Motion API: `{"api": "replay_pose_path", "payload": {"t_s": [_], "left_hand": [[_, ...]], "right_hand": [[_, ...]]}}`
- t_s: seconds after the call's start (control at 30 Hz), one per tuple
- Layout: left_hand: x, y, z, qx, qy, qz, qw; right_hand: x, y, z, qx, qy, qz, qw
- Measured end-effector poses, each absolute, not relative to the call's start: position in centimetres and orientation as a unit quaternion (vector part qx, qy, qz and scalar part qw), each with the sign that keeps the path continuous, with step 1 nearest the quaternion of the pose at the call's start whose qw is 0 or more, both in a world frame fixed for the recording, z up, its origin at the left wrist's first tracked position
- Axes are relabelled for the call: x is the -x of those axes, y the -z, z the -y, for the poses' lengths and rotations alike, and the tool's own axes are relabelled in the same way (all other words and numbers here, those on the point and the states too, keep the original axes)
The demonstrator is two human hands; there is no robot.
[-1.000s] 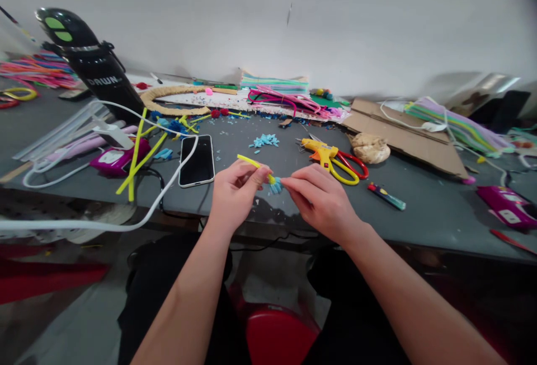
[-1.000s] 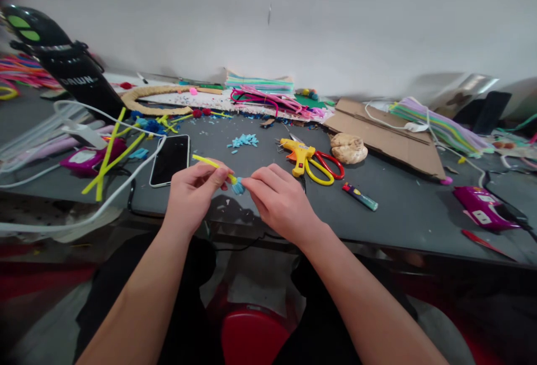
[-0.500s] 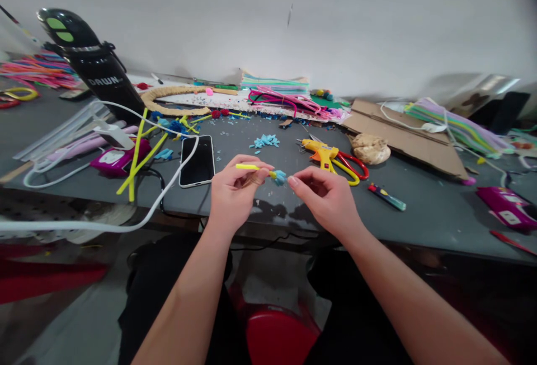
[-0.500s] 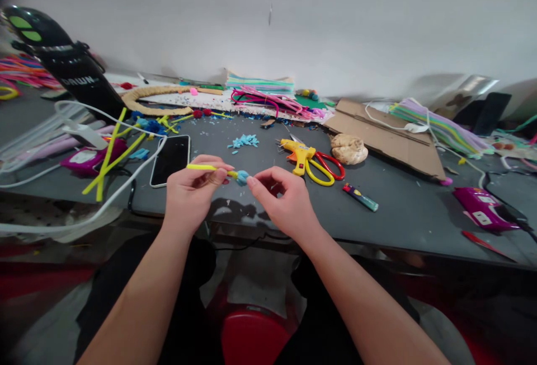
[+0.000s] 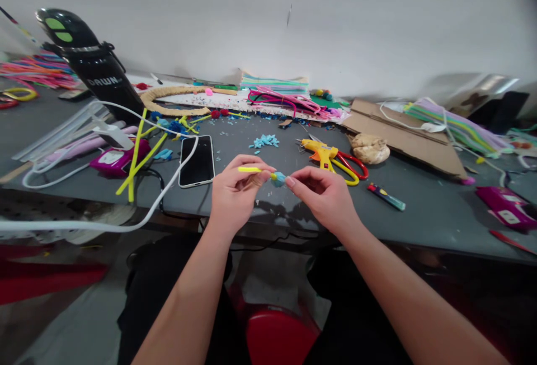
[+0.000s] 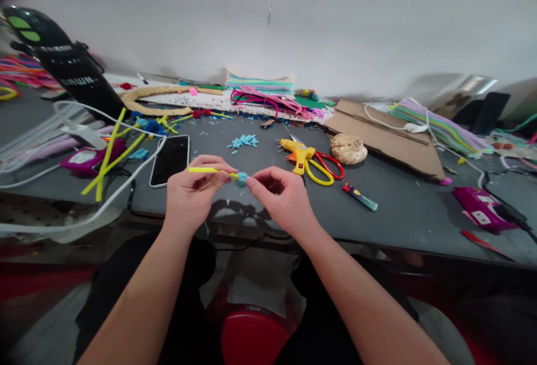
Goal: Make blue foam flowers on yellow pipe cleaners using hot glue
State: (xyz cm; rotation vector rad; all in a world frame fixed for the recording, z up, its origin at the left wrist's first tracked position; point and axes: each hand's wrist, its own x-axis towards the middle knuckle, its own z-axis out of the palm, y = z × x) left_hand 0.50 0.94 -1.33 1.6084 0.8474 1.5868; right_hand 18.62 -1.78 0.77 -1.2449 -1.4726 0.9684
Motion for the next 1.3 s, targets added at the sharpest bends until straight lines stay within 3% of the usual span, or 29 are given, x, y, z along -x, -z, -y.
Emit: {"api": "replay_pose_path", "payload": {"t_s": [1.3], "left_hand": [[-0.75, 1.34, -0.65, -0.623, -0.605, -0.35, 0.351]], "right_hand": [[-18.29, -1.11, 1.98, 0.519, -0.433, 0.594, 0.436]]}}
